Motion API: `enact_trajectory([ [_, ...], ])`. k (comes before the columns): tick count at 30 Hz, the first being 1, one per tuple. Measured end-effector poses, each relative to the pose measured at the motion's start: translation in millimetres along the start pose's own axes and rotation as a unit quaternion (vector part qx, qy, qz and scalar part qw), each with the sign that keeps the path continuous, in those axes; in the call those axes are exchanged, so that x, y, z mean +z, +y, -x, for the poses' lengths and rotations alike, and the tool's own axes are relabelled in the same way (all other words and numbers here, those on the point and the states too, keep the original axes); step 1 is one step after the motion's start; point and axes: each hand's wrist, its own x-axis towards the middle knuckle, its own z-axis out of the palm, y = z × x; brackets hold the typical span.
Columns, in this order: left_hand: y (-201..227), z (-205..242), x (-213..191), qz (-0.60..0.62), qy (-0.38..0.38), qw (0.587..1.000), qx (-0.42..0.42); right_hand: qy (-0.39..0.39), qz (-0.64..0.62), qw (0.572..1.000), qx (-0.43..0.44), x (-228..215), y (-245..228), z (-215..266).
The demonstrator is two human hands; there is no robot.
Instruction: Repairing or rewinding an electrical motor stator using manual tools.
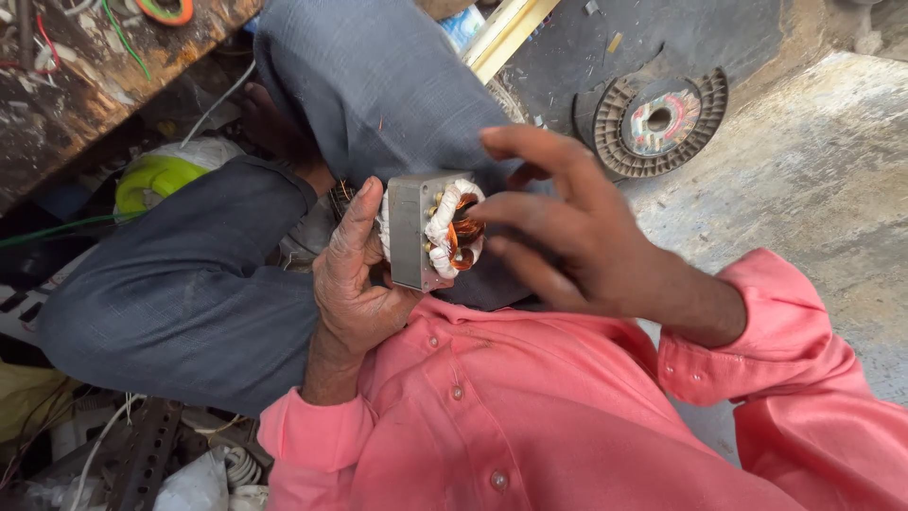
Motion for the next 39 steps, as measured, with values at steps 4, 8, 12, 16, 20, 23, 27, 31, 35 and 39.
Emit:
enact_trajectory([
  [4,-1,-2,3,0.01,0.009,1.0,0.024,-0.007,0.066,0.997,-0.029,-3,-10,-12],
  [8,1,-6,2,-0.011,0.011,0.998,0.055,-0.002,0.108,0.993,-0.051,-4,-21,-21],
  [12,-4,-13,5,-0.055,0.028,0.996,0.066,-0.042,0.161,0.985,-0.041,-12,-32,-33],
  [16,-20,-8,8,-0.037,0.042,0.995,0.086,-0.052,0.183,0.979,-0.075,-6,-31,-33],
  [20,-43,-14,5,0.061,0.003,0.991,0.119,-0.067,0.157,0.983,-0.068,9,-16,-28],
  [23,-44,-22,2,0.091,-0.036,0.979,0.177,-0.069,0.124,0.99,-0.022,17,-12,-26],
  [27,-46,-22,-4,0.018,-0.042,0.981,0.187,-0.047,0.079,0.995,0.025,25,-8,-22],
  [31,-70,-19,-3,0.006,-0.048,0.98,0.191,-0.025,0.059,0.998,0.022,32,3,-15],
  [35,-82,-16,4,-0.06,-0.003,0.971,0.23,-0.015,0.077,0.997,0.011,27,-6,-16],
  [39,-78,-14,3,-0.158,0.019,0.964,0.215,0.0,0.133,0.99,-0.035,25,-6,-17],
])
